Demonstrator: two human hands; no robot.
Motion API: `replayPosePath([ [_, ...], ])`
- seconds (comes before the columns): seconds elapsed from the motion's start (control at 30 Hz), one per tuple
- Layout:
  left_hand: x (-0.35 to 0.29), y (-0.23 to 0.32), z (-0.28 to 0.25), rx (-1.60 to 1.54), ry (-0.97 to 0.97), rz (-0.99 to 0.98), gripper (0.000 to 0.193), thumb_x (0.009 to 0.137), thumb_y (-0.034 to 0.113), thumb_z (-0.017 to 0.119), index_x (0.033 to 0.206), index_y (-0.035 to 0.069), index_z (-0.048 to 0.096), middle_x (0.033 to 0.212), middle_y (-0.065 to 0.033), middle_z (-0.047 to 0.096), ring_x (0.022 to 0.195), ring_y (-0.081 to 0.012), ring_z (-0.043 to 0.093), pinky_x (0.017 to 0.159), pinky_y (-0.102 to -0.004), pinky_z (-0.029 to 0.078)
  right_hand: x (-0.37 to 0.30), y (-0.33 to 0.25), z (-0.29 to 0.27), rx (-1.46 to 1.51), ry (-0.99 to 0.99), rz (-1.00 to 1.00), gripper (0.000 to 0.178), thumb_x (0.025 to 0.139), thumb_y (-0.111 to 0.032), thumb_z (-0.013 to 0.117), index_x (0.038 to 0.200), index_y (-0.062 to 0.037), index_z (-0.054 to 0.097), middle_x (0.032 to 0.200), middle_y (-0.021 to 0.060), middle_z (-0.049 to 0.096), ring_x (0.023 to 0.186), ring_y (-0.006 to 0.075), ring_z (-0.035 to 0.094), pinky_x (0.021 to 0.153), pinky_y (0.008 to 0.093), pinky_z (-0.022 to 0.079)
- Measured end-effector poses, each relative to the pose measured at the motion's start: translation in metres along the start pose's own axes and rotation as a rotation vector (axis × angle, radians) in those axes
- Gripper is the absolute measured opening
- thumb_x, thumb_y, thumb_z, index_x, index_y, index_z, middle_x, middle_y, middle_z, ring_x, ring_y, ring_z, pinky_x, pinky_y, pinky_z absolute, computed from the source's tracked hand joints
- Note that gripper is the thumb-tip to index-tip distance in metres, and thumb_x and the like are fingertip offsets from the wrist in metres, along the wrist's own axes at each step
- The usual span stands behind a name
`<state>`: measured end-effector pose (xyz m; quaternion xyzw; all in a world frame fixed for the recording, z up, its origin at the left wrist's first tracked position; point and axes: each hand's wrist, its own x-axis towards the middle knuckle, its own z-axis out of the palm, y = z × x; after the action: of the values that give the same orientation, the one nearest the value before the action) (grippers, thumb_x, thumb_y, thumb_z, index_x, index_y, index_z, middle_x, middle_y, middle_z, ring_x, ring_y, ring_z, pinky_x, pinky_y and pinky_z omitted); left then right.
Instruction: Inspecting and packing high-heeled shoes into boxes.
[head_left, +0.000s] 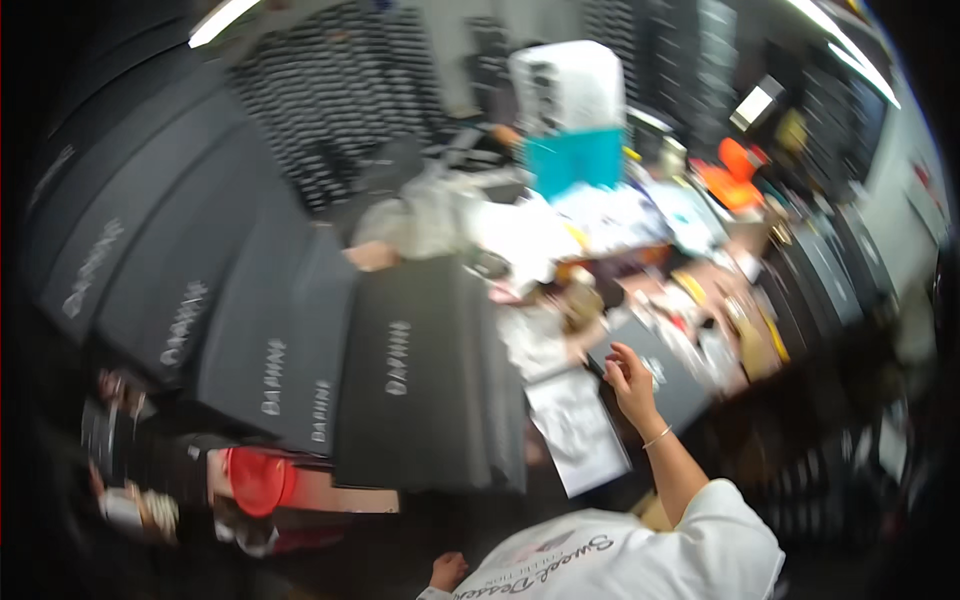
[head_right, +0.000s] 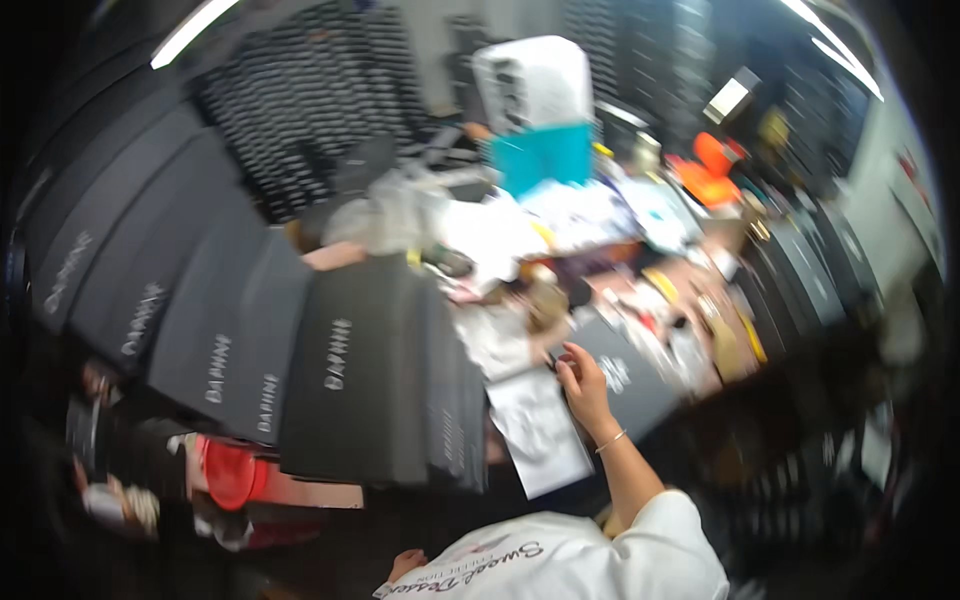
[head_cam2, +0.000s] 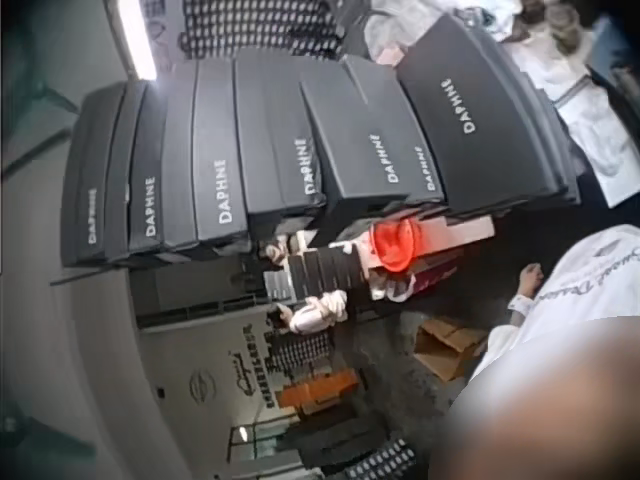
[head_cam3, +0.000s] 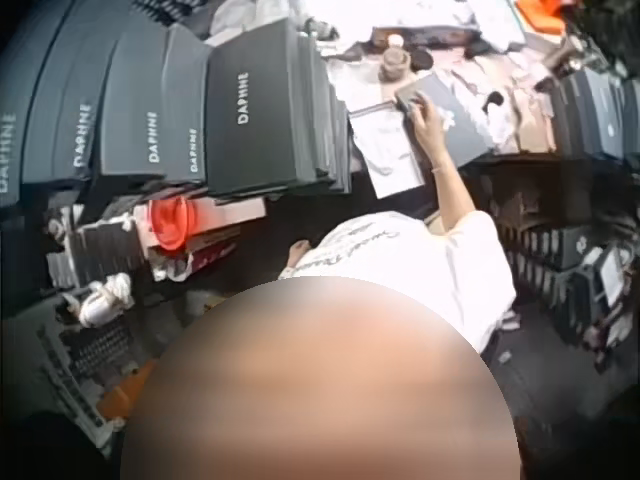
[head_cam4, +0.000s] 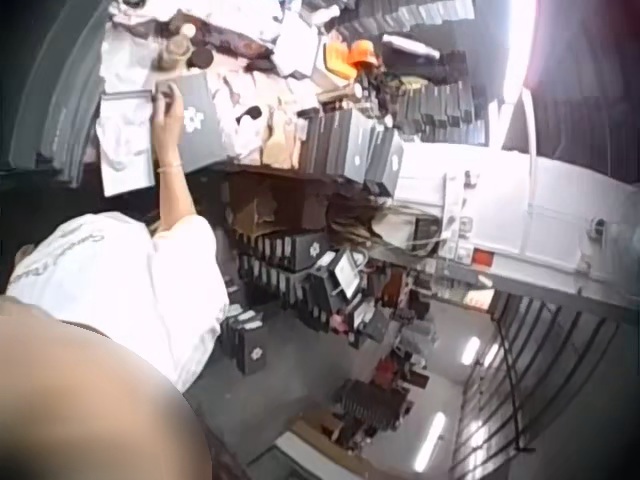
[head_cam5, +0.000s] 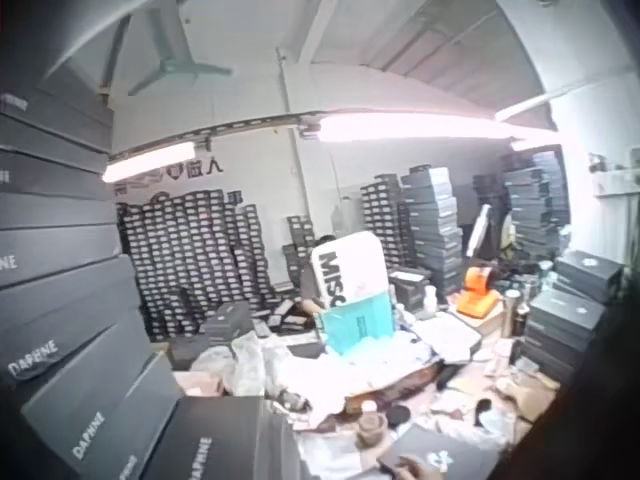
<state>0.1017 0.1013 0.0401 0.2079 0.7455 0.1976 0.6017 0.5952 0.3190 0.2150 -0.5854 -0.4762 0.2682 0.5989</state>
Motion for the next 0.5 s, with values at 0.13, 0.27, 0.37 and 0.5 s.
replayPosePath([
  [0.13,0.059,-0.039,-0.038,0.188,-0.200,0.034,0.022,0.093,0.018,0.064,0.106,0.002,0.063,0.080,-0.0058,0.065,0.065,-0.0144,0.064,0.049,-0.0255,0.049,-0.130,-0.021,-0.068,-0.254,0.081,0.080,0.031,0.089,-0.011,0.065,0.118,-0.0007,0.062,0.099,0.0125,0.068,0.083,0.0195,0.066,0.074,0.0308,0.053],
  [0.27,0.085,-0.023,-0.033,0.492,-0.307,0.047,0.020,0.093,0.017,0.063,0.106,0.003,0.063,0.081,-0.0050,0.066,0.065,-0.0135,0.064,0.052,-0.0247,0.050,-0.262,-0.040,-0.097,-0.420,0.104,0.139,0.030,0.088,-0.012,0.066,0.117,-0.0035,0.063,0.097,0.0150,0.066,0.084,0.0272,0.066,0.075,0.0350,0.053],
  [0.37,0.091,-0.006,0.003,0.546,-0.350,0.079,0.020,0.094,0.017,0.063,0.107,0.003,0.064,0.082,-0.0057,0.065,0.066,-0.0134,0.064,0.054,-0.0242,0.050,-0.336,-0.046,-0.102,-0.425,0.084,0.277,0.036,0.088,-0.016,0.067,0.121,-0.0046,0.061,0.104,0.0138,0.064,0.083,0.0271,0.064,0.078,0.0360,0.052],
  [0.5,0.046,0.021,0.076,0.509,-0.620,0.173,0.024,0.096,0.020,0.063,0.114,0.005,0.061,0.089,-0.0051,0.064,0.073,-0.0121,0.063,0.060,-0.0231,0.051,-0.376,-0.040,-0.123,-0.435,0.273,0.289,0.043,0.090,-0.018,0.065,0.129,-0.0031,0.054,0.108,0.0146,0.059,0.081,0.0227,0.063,0.074,0.0343,0.052],
])
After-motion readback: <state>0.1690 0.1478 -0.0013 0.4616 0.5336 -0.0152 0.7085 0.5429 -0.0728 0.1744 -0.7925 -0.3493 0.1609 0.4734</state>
